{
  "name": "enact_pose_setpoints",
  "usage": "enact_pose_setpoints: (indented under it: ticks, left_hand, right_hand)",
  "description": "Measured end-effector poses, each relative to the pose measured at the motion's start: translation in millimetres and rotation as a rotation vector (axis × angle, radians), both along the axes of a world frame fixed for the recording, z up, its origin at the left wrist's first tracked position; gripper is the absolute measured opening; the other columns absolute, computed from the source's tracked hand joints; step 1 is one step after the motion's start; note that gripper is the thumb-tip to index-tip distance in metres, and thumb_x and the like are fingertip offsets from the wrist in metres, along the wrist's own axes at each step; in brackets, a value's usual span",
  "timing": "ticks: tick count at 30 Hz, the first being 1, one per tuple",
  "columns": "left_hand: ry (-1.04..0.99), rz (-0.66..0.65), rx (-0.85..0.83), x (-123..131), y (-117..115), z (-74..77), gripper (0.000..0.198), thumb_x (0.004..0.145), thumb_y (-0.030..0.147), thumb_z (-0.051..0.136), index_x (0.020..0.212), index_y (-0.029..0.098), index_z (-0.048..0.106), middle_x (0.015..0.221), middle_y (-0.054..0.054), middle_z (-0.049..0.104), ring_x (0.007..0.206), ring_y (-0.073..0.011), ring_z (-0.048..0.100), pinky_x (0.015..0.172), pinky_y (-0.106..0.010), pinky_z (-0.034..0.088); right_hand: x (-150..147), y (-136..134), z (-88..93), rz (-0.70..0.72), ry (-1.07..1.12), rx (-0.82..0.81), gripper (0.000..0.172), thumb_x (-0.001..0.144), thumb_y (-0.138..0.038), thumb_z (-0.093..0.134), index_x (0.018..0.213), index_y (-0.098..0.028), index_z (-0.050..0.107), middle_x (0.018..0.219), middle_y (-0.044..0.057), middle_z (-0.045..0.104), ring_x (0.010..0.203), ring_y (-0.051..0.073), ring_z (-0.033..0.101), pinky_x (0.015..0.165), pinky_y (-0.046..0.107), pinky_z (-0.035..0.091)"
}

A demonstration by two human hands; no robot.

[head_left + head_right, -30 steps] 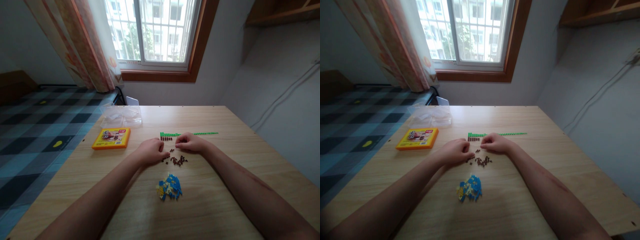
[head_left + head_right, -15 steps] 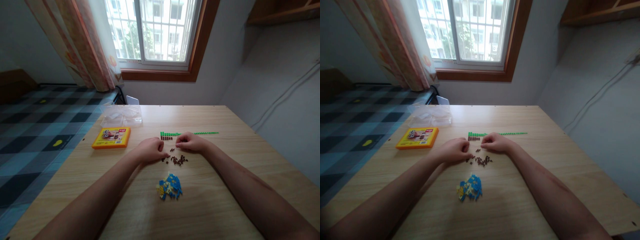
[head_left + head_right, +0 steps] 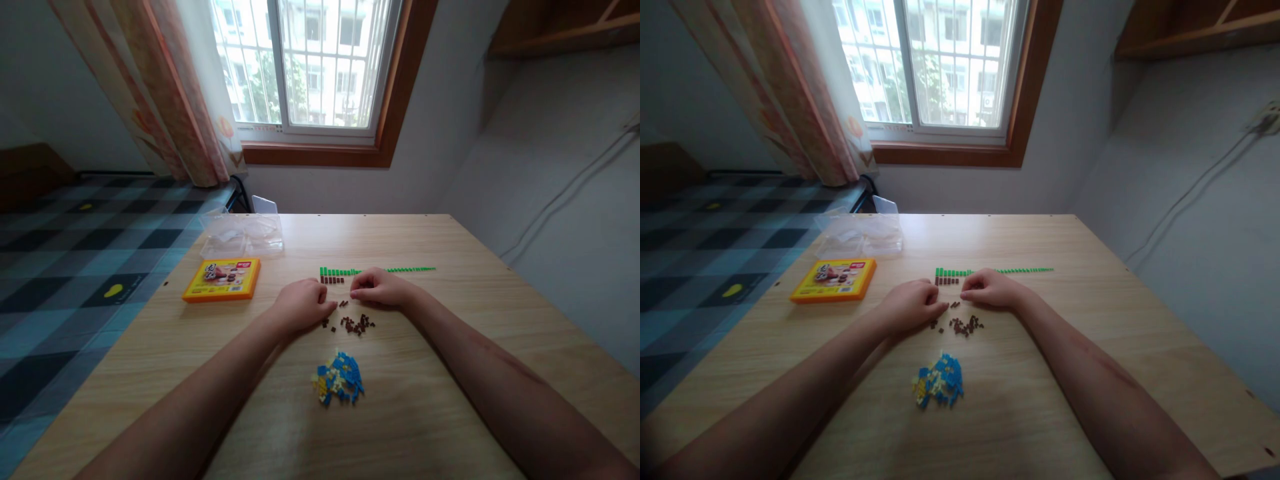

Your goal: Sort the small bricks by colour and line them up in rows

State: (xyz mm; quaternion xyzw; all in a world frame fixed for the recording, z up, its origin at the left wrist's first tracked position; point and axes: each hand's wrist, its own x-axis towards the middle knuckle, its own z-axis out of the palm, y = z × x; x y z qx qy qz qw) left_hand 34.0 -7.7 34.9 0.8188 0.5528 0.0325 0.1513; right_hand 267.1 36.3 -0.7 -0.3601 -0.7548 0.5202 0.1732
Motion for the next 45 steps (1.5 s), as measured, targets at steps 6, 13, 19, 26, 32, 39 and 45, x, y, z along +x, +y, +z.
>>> enact_pose_setpoints:
  ticks: [6, 13, 19, 26, 32, 39, 45]
  left_hand:
    - [0.004, 0.020, -0.006, 1.1, 1.5, -0.3, 0.042, 0.090, 0.054, 0.051, 0.066, 0.021, 0.061, 0.079, -0.008, 0.066, 0.069, -0.0204, 0.055, 0.065, -0.035, 0.041]
    - [0.010, 0.029, 0.006, 1.2, 0.0, 0.7, 0.041, 0.087, 0.055, 0.055, 0.066, 0.021, 0.059, 0.079, -0.007, 0.066, 0.068, -0.0195, 0.054, 0.062, -0.033, 0.039]
    - [0.015, 0.036, -0.023, 0.4, 0.7, 3.3, 0.031, 0.084, 0.048, 0.057, 0.069, 0.021, 0.056, 0.081, -0.006, 0.068, 0.069, -0.0194, 0.055, 0.061, -0.032, 0.036]
    - [-0.039, 0.049, -0.039, -1.7, 1.9, 3.8, 0.018, 0.083, 0.039, 0.058, 0.085, 0.022, 0.062, 0.090, -0.005, 0.071, 0.076, -0.0202, 0.061, 0.063, -0.032, 0.038]
    - [-0.037, 0.073, -0.029, -1.0, 2.8, 2.9, 0.014, 0.081, 0.032, 0.057, 0.083, 0.022, 0.066, 0.090, -0.006, 0.073, 0.077, -0.0206, 0.062, 0.065, -0.032, 0.040]
    - [-0.041, 0.062, -0.009, -1.1, 2.8, -0.9, 0.014, 0.082, 0.032, 0.058, 0.083, 0.021, 0.067, 0.090, -0.006, 0.073, 0.078, -0.0202, 0.062, 0.066, -0.031, 0.041]
    - [-0.086, -0.025, 0.046, -2.8, 3.5, -7.0, 0.013, 0.082, 0.031, 0.058, 0.081, 0.023, 0.067, 0.089, -0.003, 0.071, 0.078, -0.0190, 0.060, 0.068, -0.031, 0.041]
  right_hand:
    - [0.8, -0.2, 1.6, 0.015, 0.006, 0.034, 0.025, 0.086, -0.038, 0.066, 0.077, -0.014, 0.064, 0.057, -0.005, 0.049, 0.051, 0.008, 0.039, 0.049, 0.023, 0.028]
    - [0.7, 1.0, 0.3, 0.019, 0.011, 0.001, 0.025, 0.086, -0.038, 0.066, 0.078, -0.015, 0.064, 0.056, -0.005, 0.049, 0.051, 0.008, 0.038, 0.049, 0.023, 0.028]
    - [1.4, 0.7, 0.7, 0.017, 0.016, -0.028, 0.025, 0.086, -0.039, 0.066, 0.079, -0.015, 0.064, 0.054, -0.006, 0.046, 0.050, 0.008, 0.037, 0.048, 0.023, 0.026]
    - [2.0, 3.0, -0.8, 0.022, 0.014, -0.050, 0.025, 0.087, -0.038, 0.067, 0.079, -0.015, 0.064, 0.056, -0.004, 0.049, 0.050, 0.008, 0.038, 0.048, 0.023, 0.027]
    - [2.2, 3.5, -1.4, 0.011, 0.013, -0.067, 0.025, 0.085, -0.038, 0.068, 0.078, -0.015, 0.065, 0.056, -0.004, 0.050, 0.050, 0.008, 0.039, 0.047, 0.022, 0.026]
    - [6.5, 5.7, 7.6, 0.115, -0.019, -0.138, 0.018, 0.073, -0.030, 0.076, 0.081, -0.014, 0.071, 0.059, -0.004, 0.054, 0.054, 0.008, 0.042, 0.050, 0.022, 0.032]
    - [6.8, 5.2, 12.6, 0.152, -0.059, -0.120, 0.015, 0.072, -0.026, 0.076, 0.081, -0.014, 0.072, 0.062, -0.003, 0.057, 0.057, 0.009, 0.046, 0.052, 0.022, 0.035]
